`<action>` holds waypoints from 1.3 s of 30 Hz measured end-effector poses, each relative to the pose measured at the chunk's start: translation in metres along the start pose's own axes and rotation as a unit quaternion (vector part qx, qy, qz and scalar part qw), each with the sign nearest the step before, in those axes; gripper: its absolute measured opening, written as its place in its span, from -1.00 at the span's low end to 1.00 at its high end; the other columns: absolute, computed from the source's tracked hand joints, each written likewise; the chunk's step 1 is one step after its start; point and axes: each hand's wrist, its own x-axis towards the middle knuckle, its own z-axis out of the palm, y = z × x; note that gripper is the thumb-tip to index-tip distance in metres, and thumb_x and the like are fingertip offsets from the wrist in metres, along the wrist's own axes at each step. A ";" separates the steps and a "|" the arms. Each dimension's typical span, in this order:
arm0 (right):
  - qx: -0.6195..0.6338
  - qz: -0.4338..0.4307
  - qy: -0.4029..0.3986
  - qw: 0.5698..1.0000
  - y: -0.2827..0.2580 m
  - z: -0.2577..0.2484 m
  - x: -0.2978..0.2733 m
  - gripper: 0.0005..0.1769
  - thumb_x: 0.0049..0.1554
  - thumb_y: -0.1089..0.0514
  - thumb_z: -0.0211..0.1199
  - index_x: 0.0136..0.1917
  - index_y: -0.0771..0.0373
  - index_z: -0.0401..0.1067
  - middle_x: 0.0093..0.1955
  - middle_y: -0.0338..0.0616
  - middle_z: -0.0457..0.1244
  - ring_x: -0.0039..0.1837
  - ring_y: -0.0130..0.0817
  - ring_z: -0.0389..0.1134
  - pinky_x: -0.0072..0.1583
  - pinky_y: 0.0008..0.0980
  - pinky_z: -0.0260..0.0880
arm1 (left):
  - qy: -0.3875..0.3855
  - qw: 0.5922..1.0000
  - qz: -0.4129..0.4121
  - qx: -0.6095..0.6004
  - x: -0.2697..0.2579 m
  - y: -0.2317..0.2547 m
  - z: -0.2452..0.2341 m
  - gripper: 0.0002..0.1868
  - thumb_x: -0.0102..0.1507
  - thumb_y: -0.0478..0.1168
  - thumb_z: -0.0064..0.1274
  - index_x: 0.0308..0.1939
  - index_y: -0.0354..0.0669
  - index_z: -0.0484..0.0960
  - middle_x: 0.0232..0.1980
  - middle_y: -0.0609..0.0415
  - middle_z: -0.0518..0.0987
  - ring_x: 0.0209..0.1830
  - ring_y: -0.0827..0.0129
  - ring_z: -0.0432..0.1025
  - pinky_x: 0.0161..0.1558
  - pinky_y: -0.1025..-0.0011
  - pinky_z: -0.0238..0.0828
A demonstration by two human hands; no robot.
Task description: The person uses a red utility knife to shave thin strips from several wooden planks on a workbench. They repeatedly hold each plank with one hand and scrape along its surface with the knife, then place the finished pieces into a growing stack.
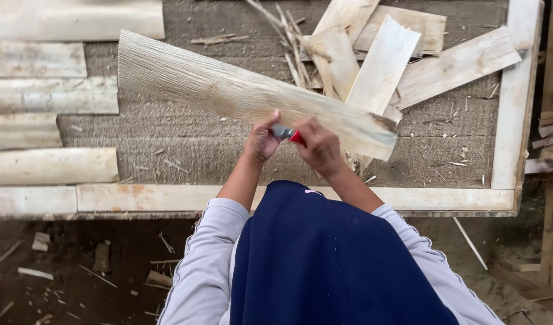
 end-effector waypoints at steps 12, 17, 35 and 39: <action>0.003 0.410 -0.317 0.855 0.072 0.069 -0.004 -0.70 0.03 -0.26 0.33 -0.01 -0.22 0.45 -0.12 -0.32 0.37 0.02 -0.15 0.46 0.07 -0.16 0.38 | 0.142 0.988 0.009 -0.063 -0.080 -0.009 -0.111 -0.18 0.04 -0.50 0.26 0.36 -0.30 0.28 0.29 -0.18 0.50 0.08 -0.23 0.55 0.02 -0.23 0.56; -0.033 0.354 -0.393 0.848 0.034 0.060 0.000 -0.59 -0.08 -0.05 0.36 0.03 0.03 0.41 -0.03 0.06 0.36 0.12 0.11 0.44 0.15 0.00 0.37 | 0.153 0.987 -0.004 -0.056 -0.118 -0.010 -0.098 -0.06 0.06 -0.56 0.22 0.46 -0.37 0.08 0.36 -0.29 0.39 0.23 -0.35 0.42 0.12 -0.26 0.47; 0.048 0.372 -0.313 0.873 0.030 0.023 -0.006 -0.65 0.16 0.21 0.18 0.23 0.11 0.40 0.08 0.19 0.34 0.23 0.24 0.35 0.21 0.14 0.32 | 0.149 0.987 0.009 0.051 -0.167 -0.001 -0.031 -0.08 0.10 -0.40 0.39 0.37 -0.60 0.11 0.21 -0.33 0.36 0.05 -0.03 0.48 -0.03 0.10 0.62; 0.060 0.330 -0.403 0.851 0.038 0.060 -0.027 -0.66 0.04 0.10 0.27 0.12 0.02 0.48 0.05 0.08 0.38 0.23 0.14 0.38 0.25 0.02 0.35 | 0.172 0.982 0.024 0.069 -0.172 0.007 -0.019 -0.10 0.11 -0.37 0.39 0.34 -0.62 0.13 0.18 -0.33 0.35 0.05 0.02 0.46 -0.05 0.11 0.59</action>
